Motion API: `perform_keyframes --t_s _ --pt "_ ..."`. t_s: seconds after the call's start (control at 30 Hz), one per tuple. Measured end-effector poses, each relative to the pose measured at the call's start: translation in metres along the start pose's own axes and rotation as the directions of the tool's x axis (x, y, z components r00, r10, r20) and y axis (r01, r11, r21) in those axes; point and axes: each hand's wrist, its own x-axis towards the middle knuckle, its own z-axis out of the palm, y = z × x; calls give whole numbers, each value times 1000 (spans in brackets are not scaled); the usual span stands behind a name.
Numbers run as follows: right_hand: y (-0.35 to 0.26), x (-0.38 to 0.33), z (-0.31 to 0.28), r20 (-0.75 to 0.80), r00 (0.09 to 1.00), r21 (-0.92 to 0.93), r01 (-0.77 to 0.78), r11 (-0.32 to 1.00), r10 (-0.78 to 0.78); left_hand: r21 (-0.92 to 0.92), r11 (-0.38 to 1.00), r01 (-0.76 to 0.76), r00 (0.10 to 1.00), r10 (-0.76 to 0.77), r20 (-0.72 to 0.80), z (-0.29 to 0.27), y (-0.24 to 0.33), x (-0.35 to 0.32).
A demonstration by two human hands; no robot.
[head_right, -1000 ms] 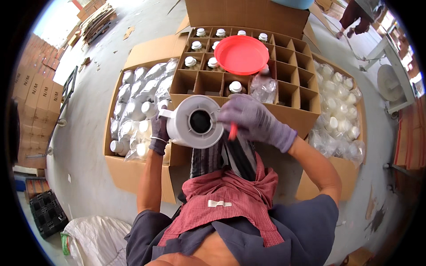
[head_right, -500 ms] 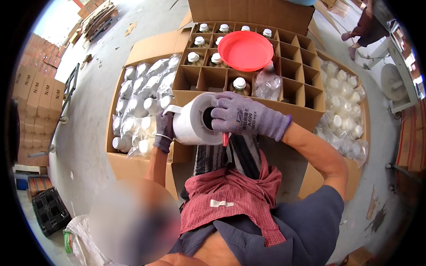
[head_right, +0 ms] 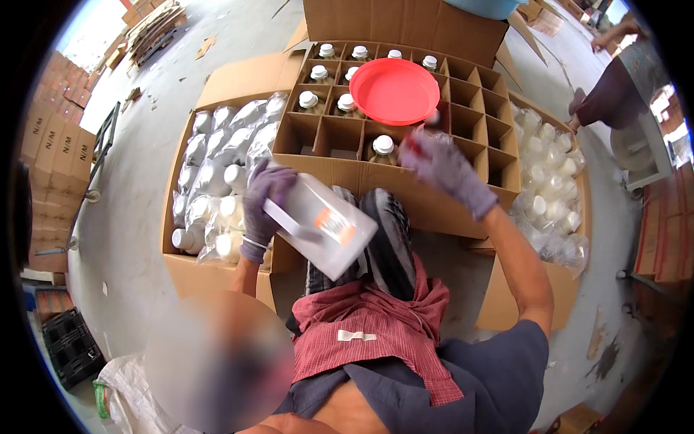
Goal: The person places white plastic bottles into a partitioned cardboard box, removes plastic bags from bottles, and arranges them in rows.
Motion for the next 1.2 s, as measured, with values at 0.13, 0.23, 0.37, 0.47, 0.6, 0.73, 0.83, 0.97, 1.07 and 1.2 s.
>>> perform_keyframes --t_s 0.13,0.23,0.37,0.47,0.6,0.73,0.83,0.97,1.07,1.2 --pt "44 112 -20 -223 838 -677 234 697 -498 -6 851 -526 682 426 594 28 41 -5" --pt "132 154 -64 -168 839 -755 228 615 -517 -354 752 -556 612 658 438 73 61 -20" --pt "118 150 -34 -104 886 -750 228 621 -451 -60 938 -341 864 338 373 15 30 -58" --pt "62 107 10 -119 840 -617 355 703 -529 411 909 61 895 -233 381 -50 -60 -100" --pt "51 43 47 -63 915 -540 305 785 -399 574 499 649 758 -486 -435 -116 -237 -179" --pt "75 15 61 -166 955 -444 151 883 -246 279 -27 960 191 -666 -721 -178 -327 -195" --pt "77 5 53 -235 958 -431 49 901 -164 311 -84 947 179 -667 -723 -179 -355 -189" --pt "81 -3 52 -237 964 -467 -4 884 -120 480 -77 874 292 -706 -645 -194 -378 -192" --pt "85 -3 58 -170 965 -548 77 833 -201 409 -9 912 272 -733 -624 -203 -399 -199" --pt "95 10 67 -102 969 -571 127 811 -224 216 157 964 267 -580 -770 -219 -426 -212"
